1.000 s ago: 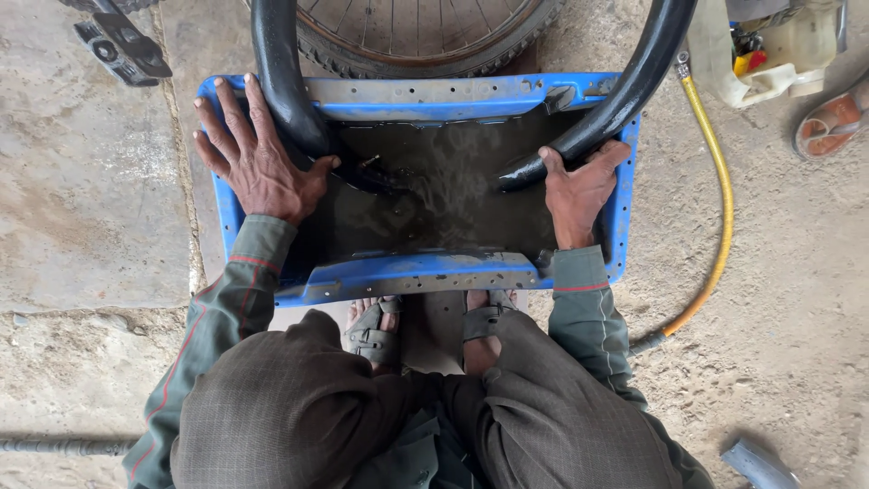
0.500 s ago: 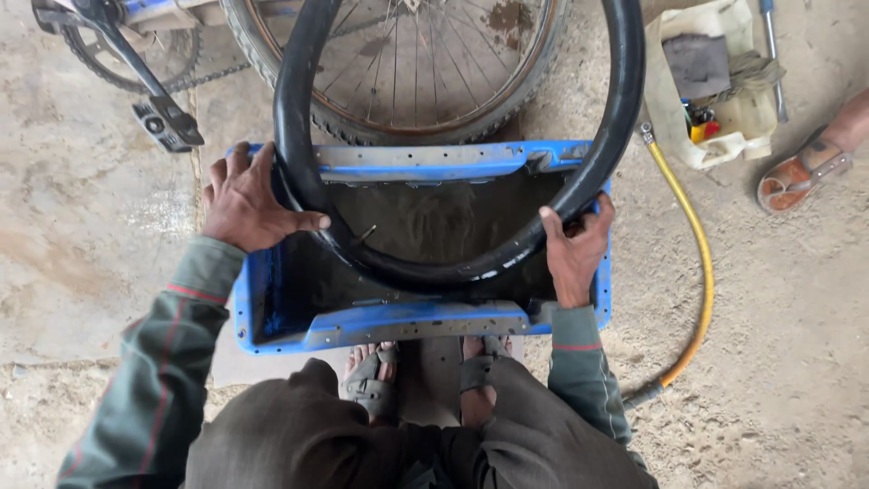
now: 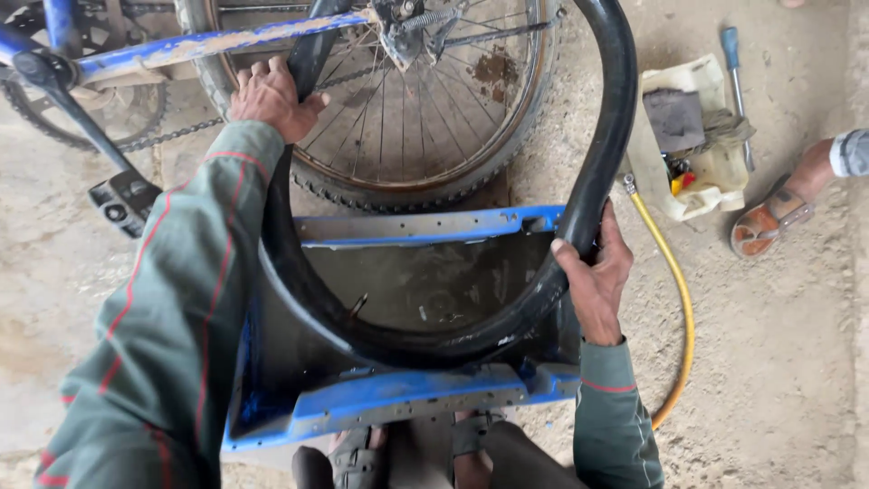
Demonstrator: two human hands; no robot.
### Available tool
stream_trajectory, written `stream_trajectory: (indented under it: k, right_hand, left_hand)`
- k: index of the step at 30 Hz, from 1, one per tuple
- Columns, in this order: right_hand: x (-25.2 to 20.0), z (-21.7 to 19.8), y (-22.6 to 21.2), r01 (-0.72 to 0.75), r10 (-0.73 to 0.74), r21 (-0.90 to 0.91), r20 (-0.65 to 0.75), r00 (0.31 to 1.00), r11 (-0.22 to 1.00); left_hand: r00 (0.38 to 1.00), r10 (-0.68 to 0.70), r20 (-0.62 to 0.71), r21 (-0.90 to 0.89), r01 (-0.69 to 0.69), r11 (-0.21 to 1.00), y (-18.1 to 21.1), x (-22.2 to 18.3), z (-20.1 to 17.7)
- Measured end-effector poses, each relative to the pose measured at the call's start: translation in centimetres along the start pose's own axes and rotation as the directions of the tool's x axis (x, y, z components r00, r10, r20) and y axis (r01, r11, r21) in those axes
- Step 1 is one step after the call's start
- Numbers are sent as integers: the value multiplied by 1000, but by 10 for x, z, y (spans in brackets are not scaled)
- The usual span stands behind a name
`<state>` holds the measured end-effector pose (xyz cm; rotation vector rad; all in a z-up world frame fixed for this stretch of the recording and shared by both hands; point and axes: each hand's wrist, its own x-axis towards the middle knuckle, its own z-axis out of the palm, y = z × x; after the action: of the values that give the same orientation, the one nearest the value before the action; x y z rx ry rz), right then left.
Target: Checking a bicycle inner tube for leaks in a water tub and repairing it.
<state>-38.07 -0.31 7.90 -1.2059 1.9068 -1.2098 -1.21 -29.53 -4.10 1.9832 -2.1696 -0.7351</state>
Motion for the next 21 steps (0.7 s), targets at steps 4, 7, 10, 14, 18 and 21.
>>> stream_trajectory:
  k: [4,7,10,14,18,21]
  right_hand:
    - [10,6,-10,129,-128,-3,108,986,992]
    - [15,12,-20,89,-90,14,133,987,996]
    - [18,18,-15,130,-137,55,161,977,990]
    - [43,14,-7,88,-90,22,180,980,996]
    - [123,12,5,259,-246,6,338,908,966]
    - [156,11,21,163,-144,-15,400,905,986]
  left_hand:
    - [975,152,-163,169,-124,978,-16,43,27]
    - [932,248,-264,283,-170,944,-26,51,46]
    - [945,213,-248,308,-131,942,-23,50,47]
    - [929,193,-317,324,-85,942,-27,40,87]
    - [994,-27,-109,41,32,999,11,-1,56]
    - [972,129,-199,-14,-135,991,-3,-70,26]
